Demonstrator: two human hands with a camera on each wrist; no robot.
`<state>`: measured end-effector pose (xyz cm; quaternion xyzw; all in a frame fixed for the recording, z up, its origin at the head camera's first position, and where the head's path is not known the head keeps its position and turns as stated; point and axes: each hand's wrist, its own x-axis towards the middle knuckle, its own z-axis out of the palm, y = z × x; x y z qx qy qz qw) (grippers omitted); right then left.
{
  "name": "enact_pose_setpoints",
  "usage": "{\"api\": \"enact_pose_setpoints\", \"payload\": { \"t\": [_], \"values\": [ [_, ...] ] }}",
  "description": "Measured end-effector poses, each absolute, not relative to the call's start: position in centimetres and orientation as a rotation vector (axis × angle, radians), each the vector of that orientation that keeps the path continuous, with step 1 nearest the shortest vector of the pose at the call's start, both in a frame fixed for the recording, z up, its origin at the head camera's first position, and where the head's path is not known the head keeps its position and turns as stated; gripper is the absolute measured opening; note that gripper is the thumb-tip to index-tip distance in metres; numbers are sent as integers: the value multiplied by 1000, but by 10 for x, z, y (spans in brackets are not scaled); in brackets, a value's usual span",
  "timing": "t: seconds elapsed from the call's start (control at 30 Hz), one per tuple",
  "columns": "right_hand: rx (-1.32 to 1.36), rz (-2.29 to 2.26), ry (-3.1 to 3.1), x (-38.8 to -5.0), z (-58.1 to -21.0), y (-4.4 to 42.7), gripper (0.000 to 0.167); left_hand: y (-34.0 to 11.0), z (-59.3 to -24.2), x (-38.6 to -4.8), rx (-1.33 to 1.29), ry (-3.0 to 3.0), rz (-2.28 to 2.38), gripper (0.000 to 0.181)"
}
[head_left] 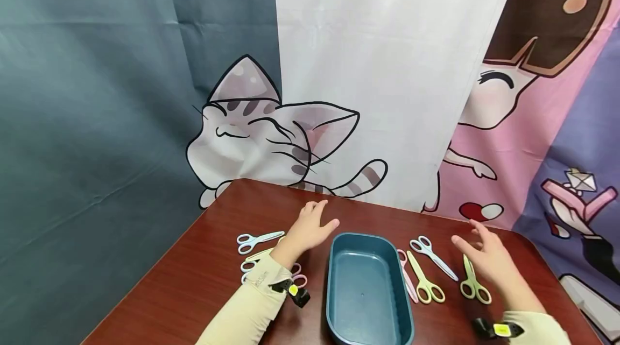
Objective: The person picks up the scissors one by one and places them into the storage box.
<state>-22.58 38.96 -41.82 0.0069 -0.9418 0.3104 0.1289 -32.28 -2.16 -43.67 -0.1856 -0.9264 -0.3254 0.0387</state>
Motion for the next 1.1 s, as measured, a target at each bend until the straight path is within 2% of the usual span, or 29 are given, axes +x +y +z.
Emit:
{"api": "enact_pose_setpoints", "payload": {
  "t": [0.2,0.37,0.7,1.1],
  "values": [
    [-114,1532,-2680,-220,-436,354,74,-12,-435,-298,-554,-2825,-1187,62],
    [-92,1879,-2606,-217,-450,328,64,-7,-433,-286,-512,-2926,-1249,61],
    [249,2165,-2707,-213,-465,312,63,-5,-442,-281,-546,-3048,-1341,53],
    [194,2132,-2723,-219,-466,298,50,-2,-446,-290,-459,-2974,-1620,52]
  ]
}}
